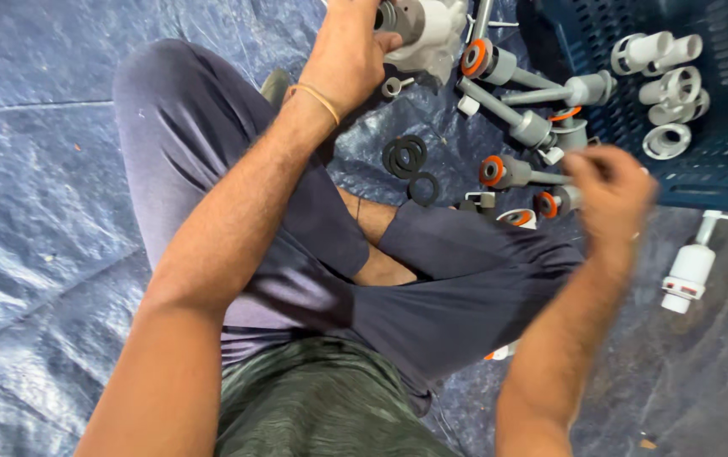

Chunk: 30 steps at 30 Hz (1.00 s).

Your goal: The person sits on the floor and assembles white and gray plastic components by hand. They insert orange rings and black washers into the parts, then connect the pieces together and place the finished assemblies into a blue crate.

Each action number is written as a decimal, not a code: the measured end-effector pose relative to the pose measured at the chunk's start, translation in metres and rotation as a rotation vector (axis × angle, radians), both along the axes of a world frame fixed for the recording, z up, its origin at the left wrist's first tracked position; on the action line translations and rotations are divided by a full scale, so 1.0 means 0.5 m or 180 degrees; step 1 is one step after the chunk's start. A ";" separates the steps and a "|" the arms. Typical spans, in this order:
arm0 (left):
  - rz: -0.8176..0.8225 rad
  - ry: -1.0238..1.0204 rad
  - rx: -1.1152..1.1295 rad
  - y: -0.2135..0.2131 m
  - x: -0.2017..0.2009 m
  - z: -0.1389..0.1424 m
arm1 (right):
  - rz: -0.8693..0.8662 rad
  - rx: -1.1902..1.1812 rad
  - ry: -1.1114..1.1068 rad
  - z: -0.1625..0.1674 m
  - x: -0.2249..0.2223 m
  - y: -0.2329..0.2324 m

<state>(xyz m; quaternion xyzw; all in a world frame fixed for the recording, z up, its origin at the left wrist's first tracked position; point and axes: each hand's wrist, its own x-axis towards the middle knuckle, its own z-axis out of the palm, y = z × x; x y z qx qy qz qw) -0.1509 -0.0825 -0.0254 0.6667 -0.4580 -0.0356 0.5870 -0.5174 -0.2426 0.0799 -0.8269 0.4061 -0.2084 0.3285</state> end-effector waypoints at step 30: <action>-0.2137 0.2074 -0.0265 0.010 -0.157 0.070 | 0.0147 0.1924 -0.2469 -0.131 0.233 0.142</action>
